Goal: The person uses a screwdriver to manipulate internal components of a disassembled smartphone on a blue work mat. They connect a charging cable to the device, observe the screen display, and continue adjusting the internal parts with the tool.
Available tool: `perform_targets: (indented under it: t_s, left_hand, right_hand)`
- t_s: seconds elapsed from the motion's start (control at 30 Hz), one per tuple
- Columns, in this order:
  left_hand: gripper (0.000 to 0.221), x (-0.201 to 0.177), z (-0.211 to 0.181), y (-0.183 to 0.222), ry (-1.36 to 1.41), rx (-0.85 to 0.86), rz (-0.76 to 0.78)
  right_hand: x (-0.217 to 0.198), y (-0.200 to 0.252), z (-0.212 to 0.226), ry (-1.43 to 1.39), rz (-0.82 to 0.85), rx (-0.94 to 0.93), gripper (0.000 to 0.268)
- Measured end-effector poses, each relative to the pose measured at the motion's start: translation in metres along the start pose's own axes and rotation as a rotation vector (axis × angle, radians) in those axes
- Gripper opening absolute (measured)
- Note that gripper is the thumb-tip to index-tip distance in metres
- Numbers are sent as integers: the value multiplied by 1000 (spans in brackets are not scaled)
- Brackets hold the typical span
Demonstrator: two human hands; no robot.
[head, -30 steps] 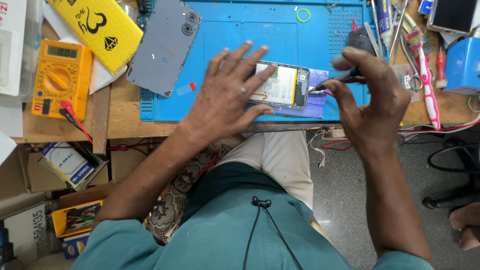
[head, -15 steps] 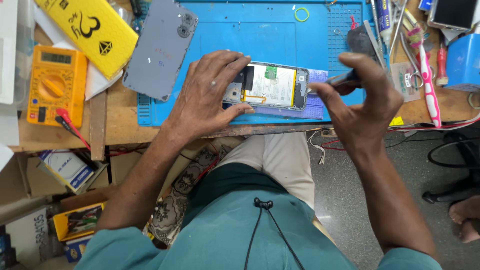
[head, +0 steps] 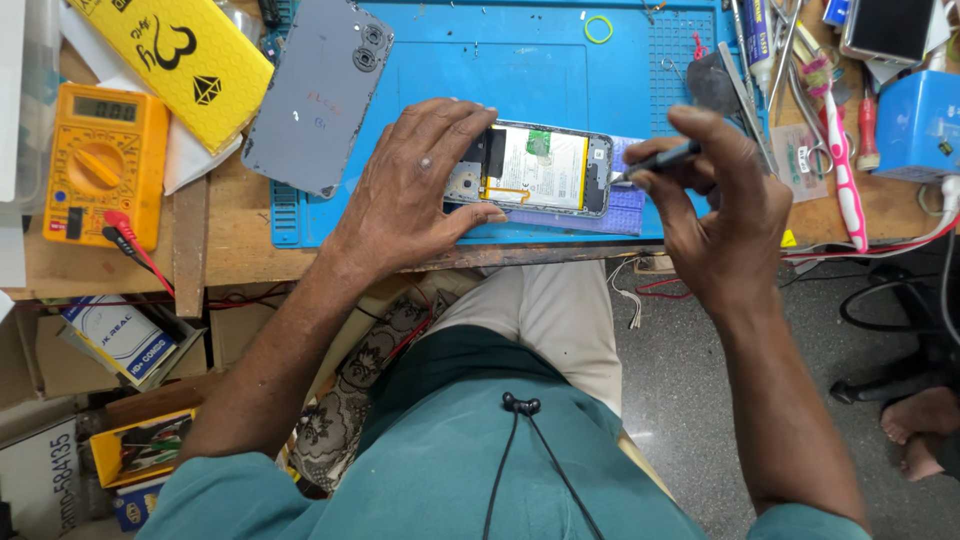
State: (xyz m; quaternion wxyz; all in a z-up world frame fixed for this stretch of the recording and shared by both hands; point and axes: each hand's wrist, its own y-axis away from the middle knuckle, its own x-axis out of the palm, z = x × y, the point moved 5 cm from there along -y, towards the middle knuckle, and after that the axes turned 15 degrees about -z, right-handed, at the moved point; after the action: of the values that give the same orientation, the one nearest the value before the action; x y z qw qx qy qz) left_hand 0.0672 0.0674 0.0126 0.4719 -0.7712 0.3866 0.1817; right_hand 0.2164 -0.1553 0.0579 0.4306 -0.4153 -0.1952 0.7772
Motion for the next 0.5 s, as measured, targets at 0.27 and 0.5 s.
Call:
perform_targets:
  t_s: [0.27, 0.5]
  left_hand:
    - [89, 0, -1, -1, 4, 16, -12]
    - [89, -1, -1, -3, 40, 28, -15]
  right_hand:
    - [5, 5, 11, 112, -81, -10, 57]
    - [12, 1, 4, 86, -144, 2, 61]
